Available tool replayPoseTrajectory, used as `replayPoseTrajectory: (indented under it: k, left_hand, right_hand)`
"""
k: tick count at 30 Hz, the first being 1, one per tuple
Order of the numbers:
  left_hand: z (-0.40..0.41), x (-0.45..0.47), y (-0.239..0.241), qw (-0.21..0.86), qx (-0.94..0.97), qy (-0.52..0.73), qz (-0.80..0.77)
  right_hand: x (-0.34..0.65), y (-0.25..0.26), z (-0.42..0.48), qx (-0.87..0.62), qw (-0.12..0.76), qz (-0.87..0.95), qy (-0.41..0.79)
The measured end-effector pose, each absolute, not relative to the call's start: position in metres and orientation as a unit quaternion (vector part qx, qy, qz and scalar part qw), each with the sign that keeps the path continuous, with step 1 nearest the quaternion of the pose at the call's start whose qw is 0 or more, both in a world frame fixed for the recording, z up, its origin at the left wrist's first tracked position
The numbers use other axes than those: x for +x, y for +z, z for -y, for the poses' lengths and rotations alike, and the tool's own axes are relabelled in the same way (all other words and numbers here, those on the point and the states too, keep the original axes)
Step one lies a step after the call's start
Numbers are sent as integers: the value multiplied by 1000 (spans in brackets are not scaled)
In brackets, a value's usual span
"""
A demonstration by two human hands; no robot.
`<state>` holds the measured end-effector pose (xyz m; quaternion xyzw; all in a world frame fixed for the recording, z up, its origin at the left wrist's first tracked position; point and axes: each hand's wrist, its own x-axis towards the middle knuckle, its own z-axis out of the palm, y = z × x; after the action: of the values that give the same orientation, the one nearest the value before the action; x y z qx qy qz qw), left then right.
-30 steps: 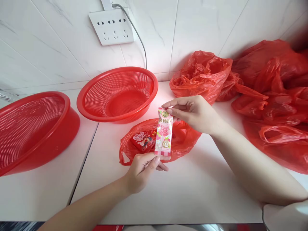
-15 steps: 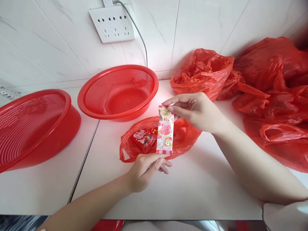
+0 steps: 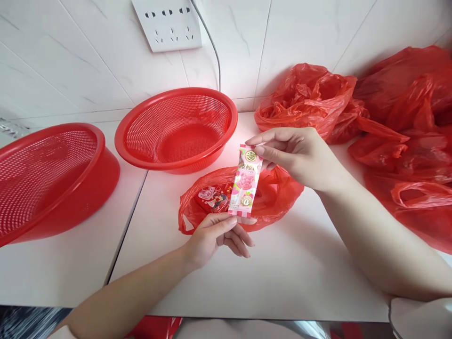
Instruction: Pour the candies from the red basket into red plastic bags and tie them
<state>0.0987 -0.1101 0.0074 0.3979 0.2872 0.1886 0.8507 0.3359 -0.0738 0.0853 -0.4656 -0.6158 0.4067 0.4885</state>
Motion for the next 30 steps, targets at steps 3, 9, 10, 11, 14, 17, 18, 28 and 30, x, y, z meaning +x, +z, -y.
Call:
replayPoseTrajectory:
  k: [3,9,10,11,14,17,18,28,30]
  left_hand:
    - [108,99,7,864,370,191,-283]
    - [105,100,17,925,298,134,-194]
    - [105,99,18,927,296,135,-187]
    - [104,98,19,925,302,137,-187]
    - [104,93,16,887,378,148,-220]
    - [107,90,14,800,472,220,-299]
    - [108,90,14,767,493,253,-324]
    - [113,92,11,726,549,302,-284]
    - [114,91,8,715,571,295,-276]
  right_hand:
    - [336,84,72,-469,487,613,409]
    - [330,81,77,-412,482,625,456]
    - [328,81,78,-393,476,636,463]
    - [327,81,79,-373,471,649,467]
    - [325,79,80,-337,454,675,475]
    - [323,76,77,-373,459,646,484]
    - [322,75,76,-391,458,629,491]
    - [318,74,80,-422,349,667,505]
    - [319,74,81,-413,361,665,507]
